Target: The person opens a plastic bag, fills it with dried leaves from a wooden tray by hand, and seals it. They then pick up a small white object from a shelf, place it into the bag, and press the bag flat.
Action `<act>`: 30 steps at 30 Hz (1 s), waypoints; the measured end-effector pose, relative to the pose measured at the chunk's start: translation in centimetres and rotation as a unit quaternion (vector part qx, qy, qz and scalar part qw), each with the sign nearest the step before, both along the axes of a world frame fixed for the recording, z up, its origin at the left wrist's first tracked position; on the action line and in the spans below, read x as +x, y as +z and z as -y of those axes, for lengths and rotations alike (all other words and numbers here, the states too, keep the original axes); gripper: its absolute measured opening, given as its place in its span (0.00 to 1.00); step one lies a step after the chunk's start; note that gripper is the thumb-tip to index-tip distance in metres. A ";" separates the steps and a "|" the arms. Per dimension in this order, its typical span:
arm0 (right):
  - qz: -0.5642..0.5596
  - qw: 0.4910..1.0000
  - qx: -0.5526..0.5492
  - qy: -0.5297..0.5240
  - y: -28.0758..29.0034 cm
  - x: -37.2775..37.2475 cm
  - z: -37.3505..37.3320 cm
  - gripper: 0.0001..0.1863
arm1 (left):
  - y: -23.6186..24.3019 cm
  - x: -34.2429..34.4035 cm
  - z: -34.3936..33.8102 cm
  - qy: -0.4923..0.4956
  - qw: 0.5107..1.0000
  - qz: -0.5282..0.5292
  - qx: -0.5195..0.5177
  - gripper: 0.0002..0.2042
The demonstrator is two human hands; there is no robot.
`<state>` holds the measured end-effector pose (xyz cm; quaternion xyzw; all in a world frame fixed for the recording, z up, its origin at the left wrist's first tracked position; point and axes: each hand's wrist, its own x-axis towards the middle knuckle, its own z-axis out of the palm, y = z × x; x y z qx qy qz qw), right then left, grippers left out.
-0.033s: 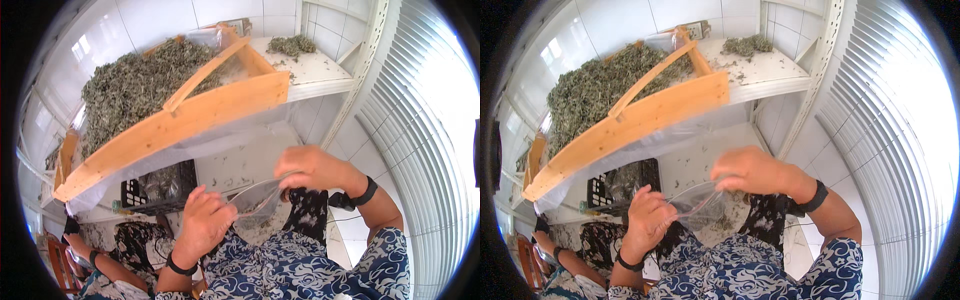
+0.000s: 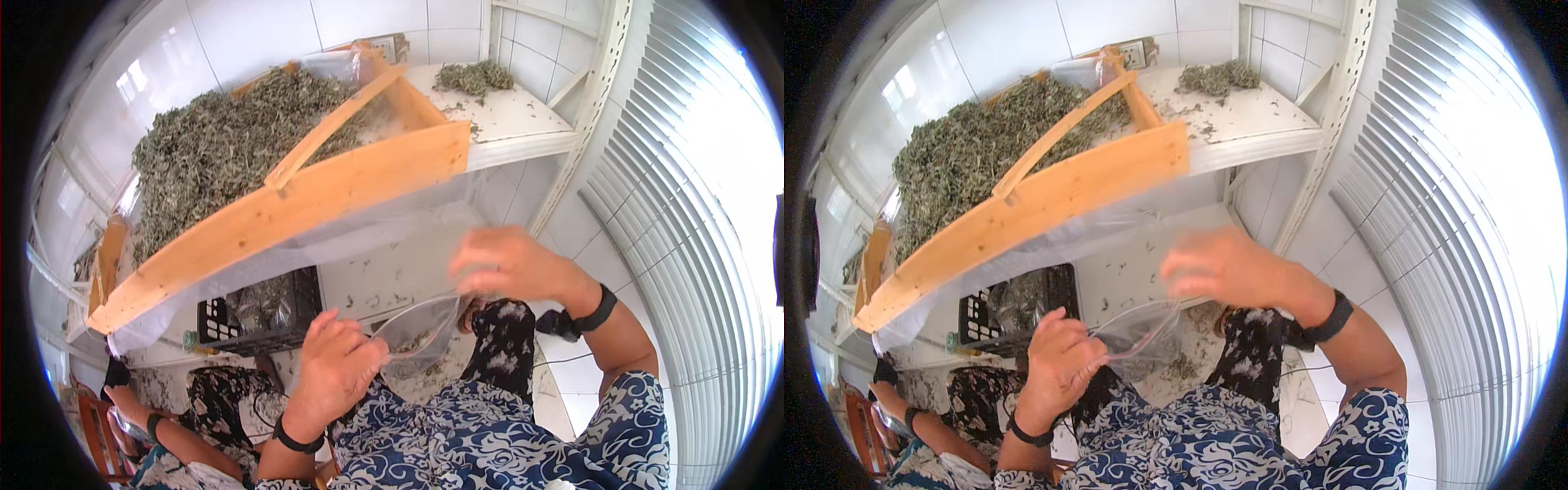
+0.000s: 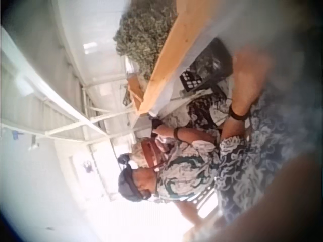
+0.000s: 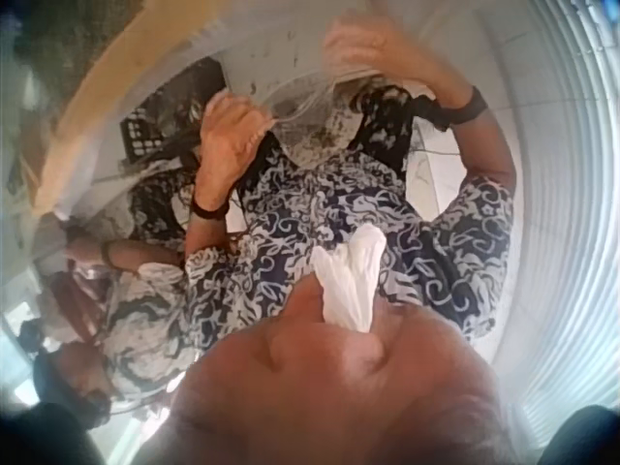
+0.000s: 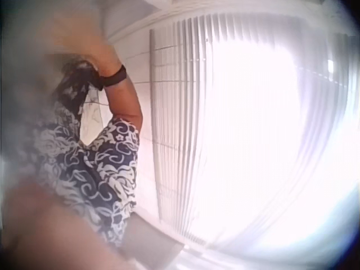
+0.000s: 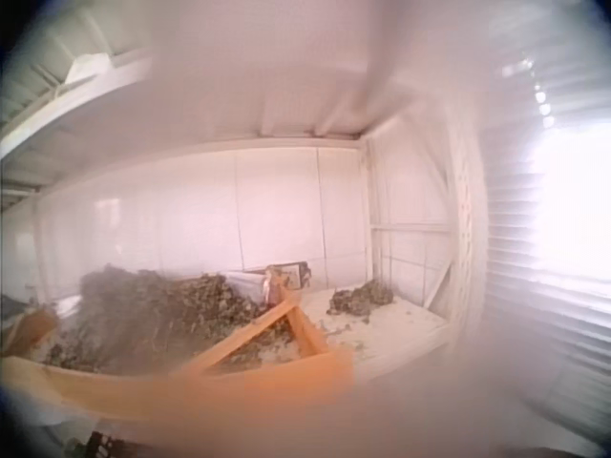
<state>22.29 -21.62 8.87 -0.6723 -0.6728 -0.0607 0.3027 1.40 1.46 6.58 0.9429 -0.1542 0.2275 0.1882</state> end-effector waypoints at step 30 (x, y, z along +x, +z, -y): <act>-0.091 0.861 -0.006 -0.500 3.4 29.2 -3.7 0.30 | -3.9 2.6 -1.4 -0.021 0.995 -0.090 -0.023 0.06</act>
